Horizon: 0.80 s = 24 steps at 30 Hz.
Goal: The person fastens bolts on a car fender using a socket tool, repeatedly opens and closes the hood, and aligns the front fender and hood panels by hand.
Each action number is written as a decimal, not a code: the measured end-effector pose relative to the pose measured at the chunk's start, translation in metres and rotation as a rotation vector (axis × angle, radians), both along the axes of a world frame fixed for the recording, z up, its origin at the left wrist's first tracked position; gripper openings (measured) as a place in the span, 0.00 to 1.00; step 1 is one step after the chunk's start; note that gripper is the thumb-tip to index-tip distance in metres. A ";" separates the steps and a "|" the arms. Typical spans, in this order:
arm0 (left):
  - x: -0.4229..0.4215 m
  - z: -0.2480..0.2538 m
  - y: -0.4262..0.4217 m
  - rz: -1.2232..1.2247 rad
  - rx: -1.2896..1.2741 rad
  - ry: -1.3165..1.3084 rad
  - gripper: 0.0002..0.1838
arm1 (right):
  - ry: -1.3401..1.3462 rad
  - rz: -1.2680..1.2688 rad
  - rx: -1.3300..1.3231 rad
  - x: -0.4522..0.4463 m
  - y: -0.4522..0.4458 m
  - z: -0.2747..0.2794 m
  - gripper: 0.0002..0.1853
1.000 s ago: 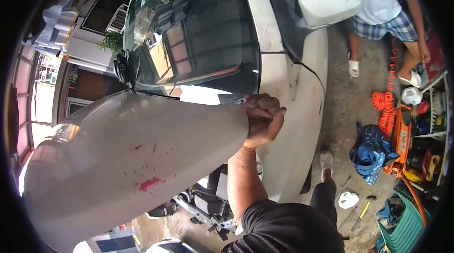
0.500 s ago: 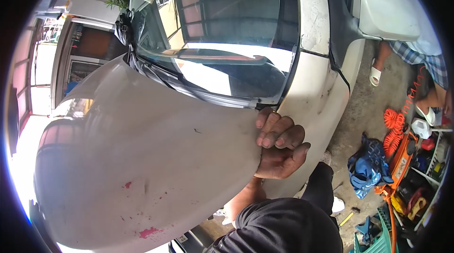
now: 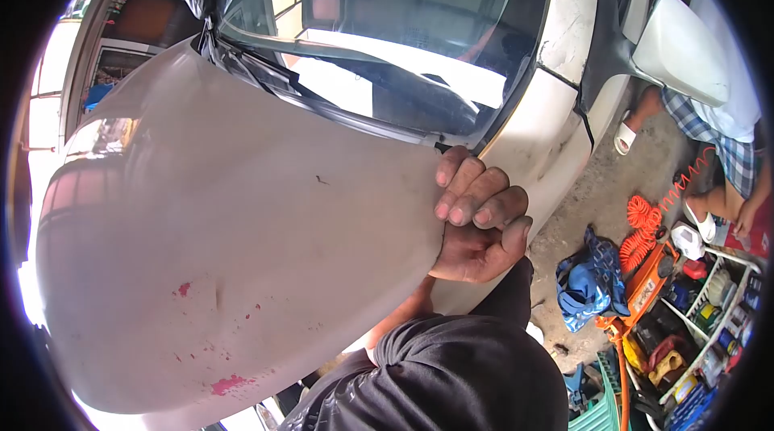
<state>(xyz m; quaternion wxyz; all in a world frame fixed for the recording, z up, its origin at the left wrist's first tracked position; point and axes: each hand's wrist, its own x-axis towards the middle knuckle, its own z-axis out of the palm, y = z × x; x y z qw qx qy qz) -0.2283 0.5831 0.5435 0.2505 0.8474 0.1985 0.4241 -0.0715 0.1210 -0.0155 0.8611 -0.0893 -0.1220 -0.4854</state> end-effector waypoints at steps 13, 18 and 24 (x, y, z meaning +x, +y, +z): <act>-0.011 -0.011 0.006 0.002 -0.027 0.013 0.30 | -0.055 0.024 -0.135 0.000 -0.002 -0.004 0.23; -0.018 -0.008 0.003 -0.024 -0.041 -0.013 0.30 | -0.025 0.018 -0.062 -0.002 0.003 0.004 0.23; -0.015 -0.013 0.008 -0.041 -0.072 -0.003 0.30 | 0.042 0.010 -0.019 -0.004 0.004 0.002 0.22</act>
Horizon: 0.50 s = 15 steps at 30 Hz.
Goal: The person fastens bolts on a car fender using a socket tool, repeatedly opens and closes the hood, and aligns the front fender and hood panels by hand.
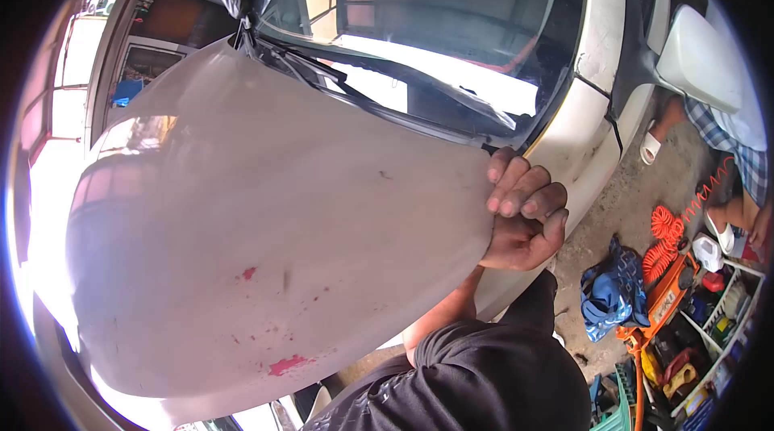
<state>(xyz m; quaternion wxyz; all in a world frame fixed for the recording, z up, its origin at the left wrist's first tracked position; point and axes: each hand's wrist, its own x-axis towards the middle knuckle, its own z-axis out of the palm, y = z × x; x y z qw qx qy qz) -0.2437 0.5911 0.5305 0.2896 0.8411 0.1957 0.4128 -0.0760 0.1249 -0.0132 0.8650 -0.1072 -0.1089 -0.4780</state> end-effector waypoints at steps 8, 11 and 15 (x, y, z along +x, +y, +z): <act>0.003 -0.012 0.025 -0.134 -0.081 -0.047 0.29 | 0.351 0.103 -0.069 -0.004 -0.020 0.003 0.24; 0.006 -0.018 0.044 -0.236 -0.136 -0.088 0.29 | 0.595 0.192 -0.184 -0.025 -0.044 0.006 0.26; 0.005 -0.025 0.066 -0.398 -0.253 -0.172 0.29 | 0.690 0.092 -0.404 -0.141 -0.074 0.031 0.23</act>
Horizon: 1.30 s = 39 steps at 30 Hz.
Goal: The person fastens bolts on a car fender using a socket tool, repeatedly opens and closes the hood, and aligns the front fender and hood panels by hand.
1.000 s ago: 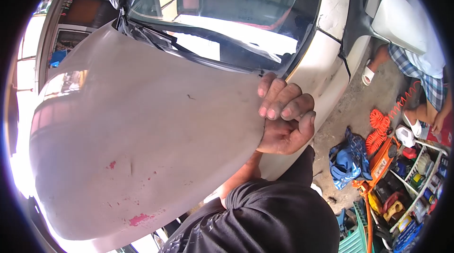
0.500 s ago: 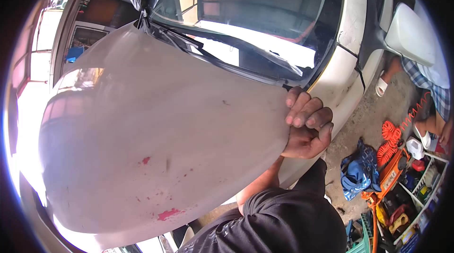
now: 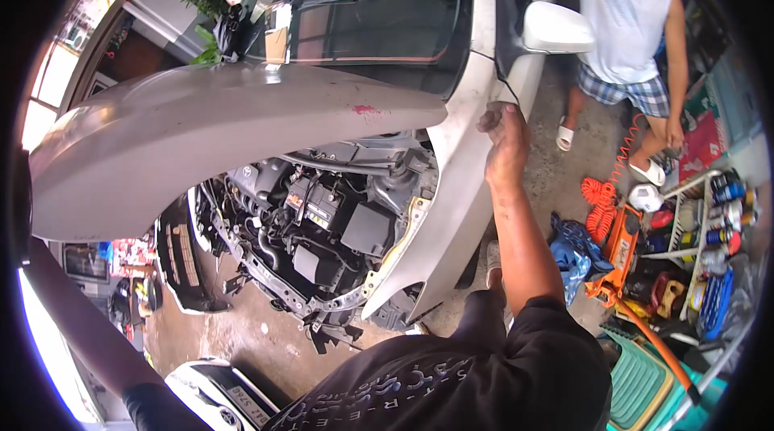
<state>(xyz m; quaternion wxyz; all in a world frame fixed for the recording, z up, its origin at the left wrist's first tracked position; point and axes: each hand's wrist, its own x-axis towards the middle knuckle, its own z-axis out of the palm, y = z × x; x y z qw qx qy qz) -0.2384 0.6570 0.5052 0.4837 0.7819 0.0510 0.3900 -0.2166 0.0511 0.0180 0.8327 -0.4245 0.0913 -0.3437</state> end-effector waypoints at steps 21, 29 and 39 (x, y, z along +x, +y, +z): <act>-0.238 -0.457 0.231 0.037 -0.973 0.395 0.38 | 0.268 0.053 -1.406 -0.245 0.288 0.041 0.16; -0.239 -0.621 0.236 -0.005 -1.280 0.660 0.39 | 0.165 0.468 -1.936 -0.211 0.426 -0.041 0.34; -0.228 -0.656 0.239 -0.009 -1.328 0.824 0.31 | 0.125 0.449 -2.004 -0.211 0.422 -0.088 0.38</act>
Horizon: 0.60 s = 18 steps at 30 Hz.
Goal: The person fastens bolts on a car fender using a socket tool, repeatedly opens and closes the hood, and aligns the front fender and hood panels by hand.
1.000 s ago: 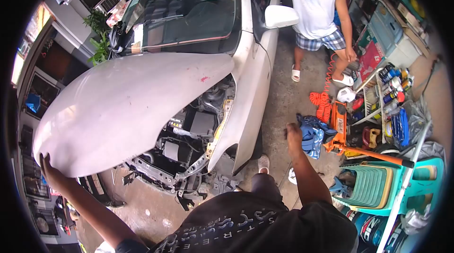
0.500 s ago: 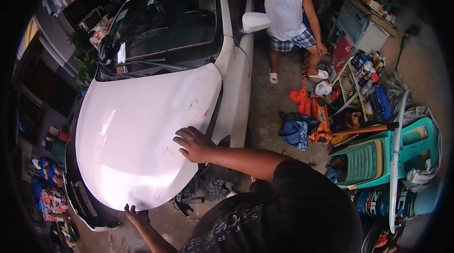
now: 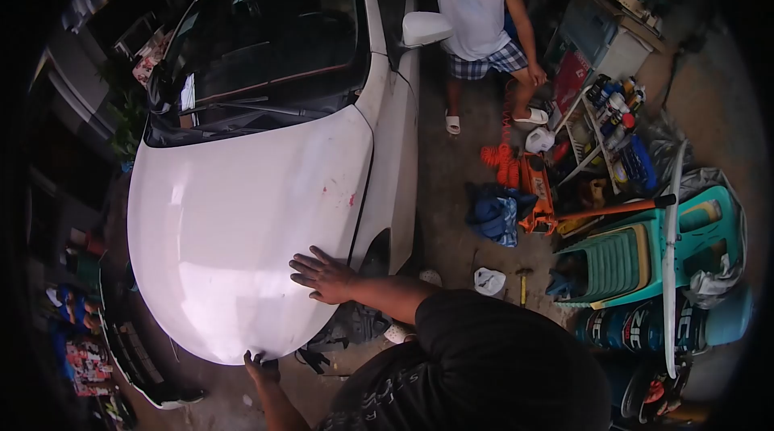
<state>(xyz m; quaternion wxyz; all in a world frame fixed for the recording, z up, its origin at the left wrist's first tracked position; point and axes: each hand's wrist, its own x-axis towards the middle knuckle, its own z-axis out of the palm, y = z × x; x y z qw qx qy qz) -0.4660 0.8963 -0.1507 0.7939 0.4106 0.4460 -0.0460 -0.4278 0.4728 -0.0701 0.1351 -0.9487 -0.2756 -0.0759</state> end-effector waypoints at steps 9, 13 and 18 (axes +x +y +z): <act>0.009 0.012 -0.042 -0.069 0.285 0.077 0.44 | 0.042 -0.006 -0.036 0.016 0.004 0.004 0.37; 0.037 -0.031 -0.060 0.099 0.294 0.117 0.47 | -0.065 -0.058 -0.005 0.056 0.000 0.007 0.35; 0.046 0.041 -0.102 0.181 0.542 0.457 0.56 | -0.038 -0.078 -0.085 0.063 -0.016 0.014 0.35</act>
